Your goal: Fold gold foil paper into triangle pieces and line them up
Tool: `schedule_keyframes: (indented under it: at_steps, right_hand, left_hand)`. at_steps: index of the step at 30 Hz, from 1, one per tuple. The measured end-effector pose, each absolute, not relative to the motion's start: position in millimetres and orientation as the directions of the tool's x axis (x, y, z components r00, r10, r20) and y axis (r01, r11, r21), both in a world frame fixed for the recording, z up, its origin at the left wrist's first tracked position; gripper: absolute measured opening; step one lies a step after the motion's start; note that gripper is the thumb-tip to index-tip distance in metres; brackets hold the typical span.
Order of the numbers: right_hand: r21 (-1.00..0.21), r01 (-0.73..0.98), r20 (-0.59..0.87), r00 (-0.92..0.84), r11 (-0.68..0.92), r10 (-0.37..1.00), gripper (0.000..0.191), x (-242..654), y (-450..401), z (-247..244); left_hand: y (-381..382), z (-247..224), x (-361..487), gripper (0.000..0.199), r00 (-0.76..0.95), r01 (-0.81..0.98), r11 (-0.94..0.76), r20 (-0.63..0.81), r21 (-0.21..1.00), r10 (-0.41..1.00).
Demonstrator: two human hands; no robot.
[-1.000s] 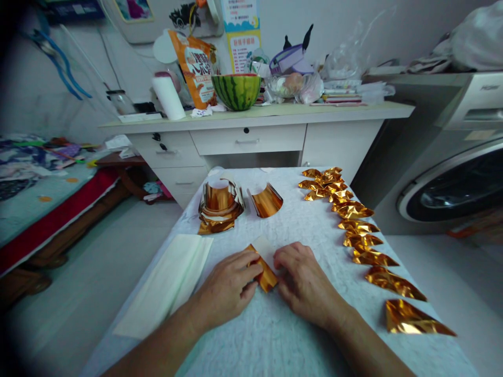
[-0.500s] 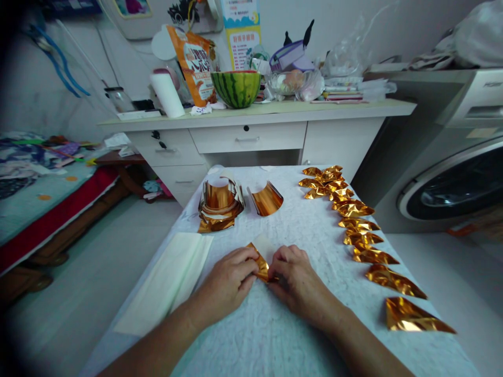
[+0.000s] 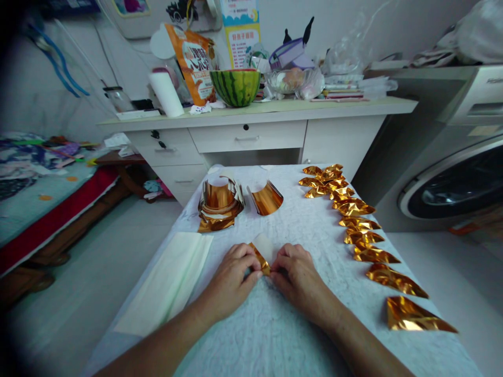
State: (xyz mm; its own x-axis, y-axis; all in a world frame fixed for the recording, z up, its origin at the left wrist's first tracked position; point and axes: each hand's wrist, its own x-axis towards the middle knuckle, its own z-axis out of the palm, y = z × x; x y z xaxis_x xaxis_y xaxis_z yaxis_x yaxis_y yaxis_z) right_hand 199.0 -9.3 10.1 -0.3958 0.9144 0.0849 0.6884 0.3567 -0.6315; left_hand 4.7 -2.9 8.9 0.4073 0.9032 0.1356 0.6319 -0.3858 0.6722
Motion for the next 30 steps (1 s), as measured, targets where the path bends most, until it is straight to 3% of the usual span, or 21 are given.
schedule_keyframes:
  at_steps: [13,30]
  right_hand:
    - [-0.586,0.753,0.083,-0.312,0.299,0.947,0.010,194,-9,8]
    - [-0.537,0.809,0.102,-0.219,0.239,0.970,0.012,187,-10,6]
  left_hand:
    - [-3,6,8,0.008,0.365,0.611,-0.332,0.117,0.718,0.924]
    - [-5,7,14,0.011,0.370,0.720,-0.382,0.146,0.579,0.918]
